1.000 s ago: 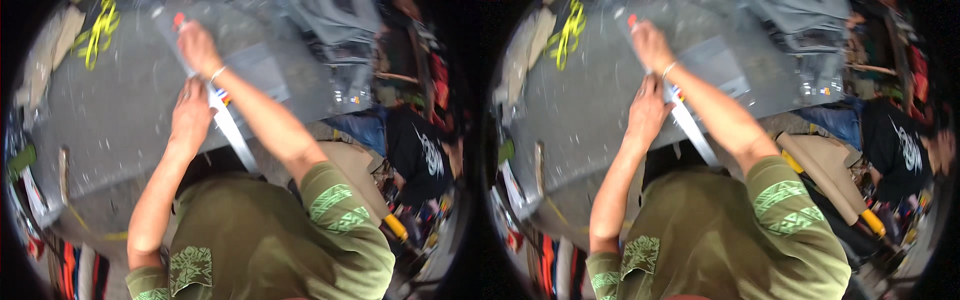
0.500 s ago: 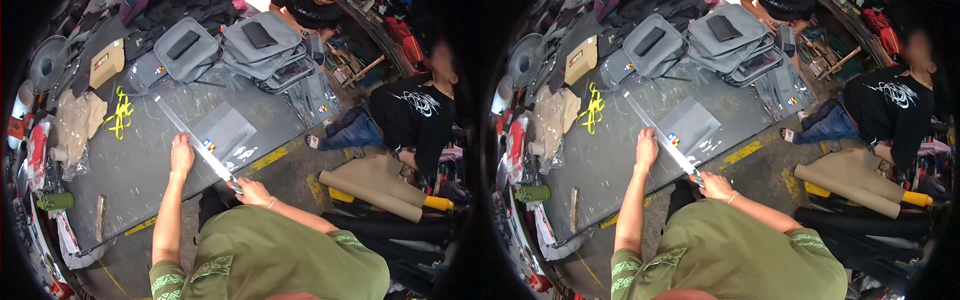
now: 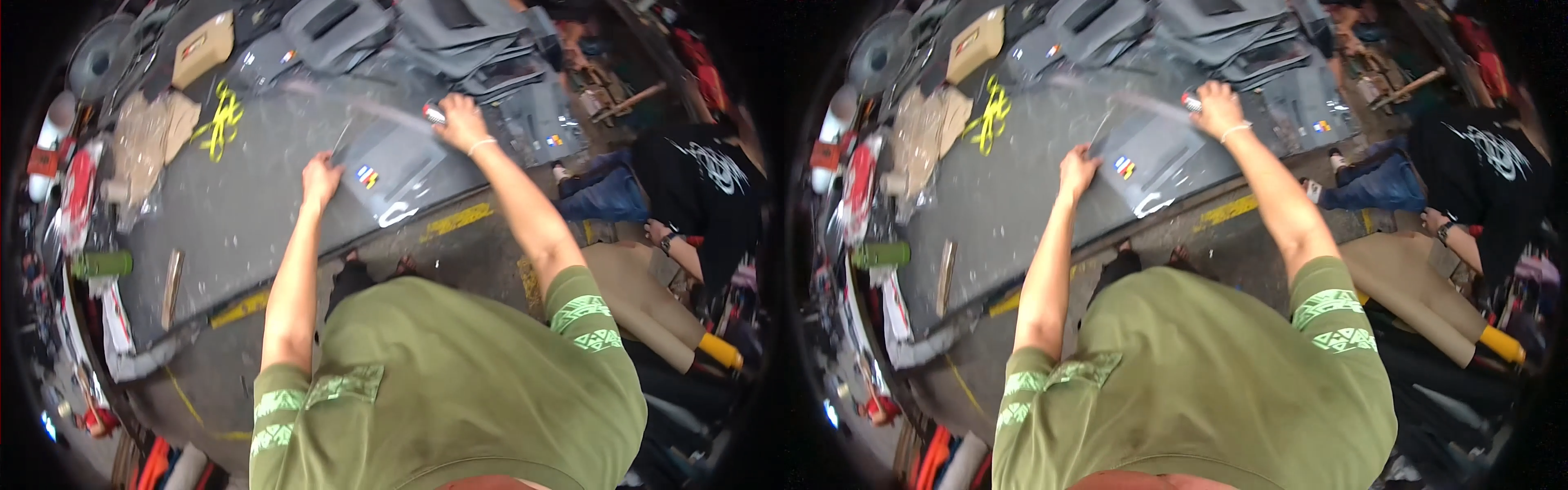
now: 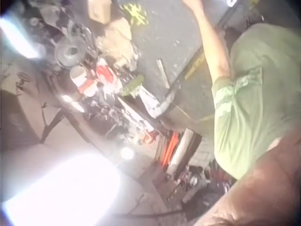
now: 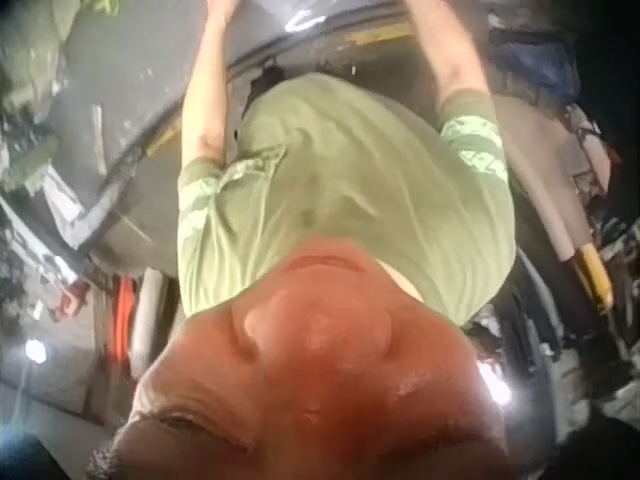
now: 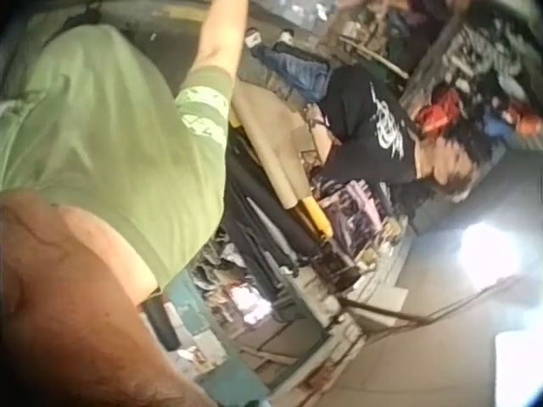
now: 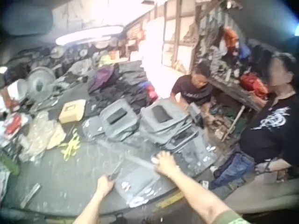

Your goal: Cutting a piece of grey fabric using a utility knife and a metal ruler on a workbench.

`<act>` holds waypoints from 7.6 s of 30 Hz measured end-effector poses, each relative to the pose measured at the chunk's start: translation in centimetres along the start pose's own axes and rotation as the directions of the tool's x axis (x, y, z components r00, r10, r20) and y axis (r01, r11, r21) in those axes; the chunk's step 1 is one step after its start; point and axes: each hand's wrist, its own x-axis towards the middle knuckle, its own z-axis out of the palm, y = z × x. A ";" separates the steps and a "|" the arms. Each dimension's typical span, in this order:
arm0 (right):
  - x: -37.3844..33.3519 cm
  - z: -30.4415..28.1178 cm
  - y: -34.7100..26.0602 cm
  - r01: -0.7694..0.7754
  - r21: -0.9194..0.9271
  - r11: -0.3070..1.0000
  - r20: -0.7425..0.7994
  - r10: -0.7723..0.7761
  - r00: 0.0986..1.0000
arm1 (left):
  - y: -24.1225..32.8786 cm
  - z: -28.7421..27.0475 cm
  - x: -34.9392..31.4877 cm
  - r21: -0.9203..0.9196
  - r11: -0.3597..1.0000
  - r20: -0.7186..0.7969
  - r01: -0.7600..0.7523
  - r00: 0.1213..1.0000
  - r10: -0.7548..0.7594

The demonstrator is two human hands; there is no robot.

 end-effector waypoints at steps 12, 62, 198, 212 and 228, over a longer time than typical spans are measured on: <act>-3.4 3.4 -17.5 -0.153 0.769 0.621 0.135 0.076 0.988 | -2.4 0.2 2.0 -0.776 0.555 0.271 0.300 0.953 -0.135; 9.6 3.3 -19.7 -0.286 0.243 0.927 0.363 0.187 0.913 | -15.4 -10.8 2.5 -0.757 0.624 0.179 0.195 0.980 -0.089; -3.6 2.3 -1.5 -0.544 0.539 0.643 0.016 0.638 0.770 | -4.8 -3.3 5.6 0.522 0.494 0.310 -0.695 0.694 0.650; -5.3 2.0 -17.6 -0.378 0.901 0.212 0.361 0.115 0.925 | -6.7 -3.0 5.8 0.332 0.709 0.124 -0.622 0.774 0.621; -3.9 3.7 -19.5 -0.141 0.663 0.735 0.203 0.005 0.979 | -6.9 -5.6 7.6 0.098 0.788 0.373 -0.607 0.757 0.537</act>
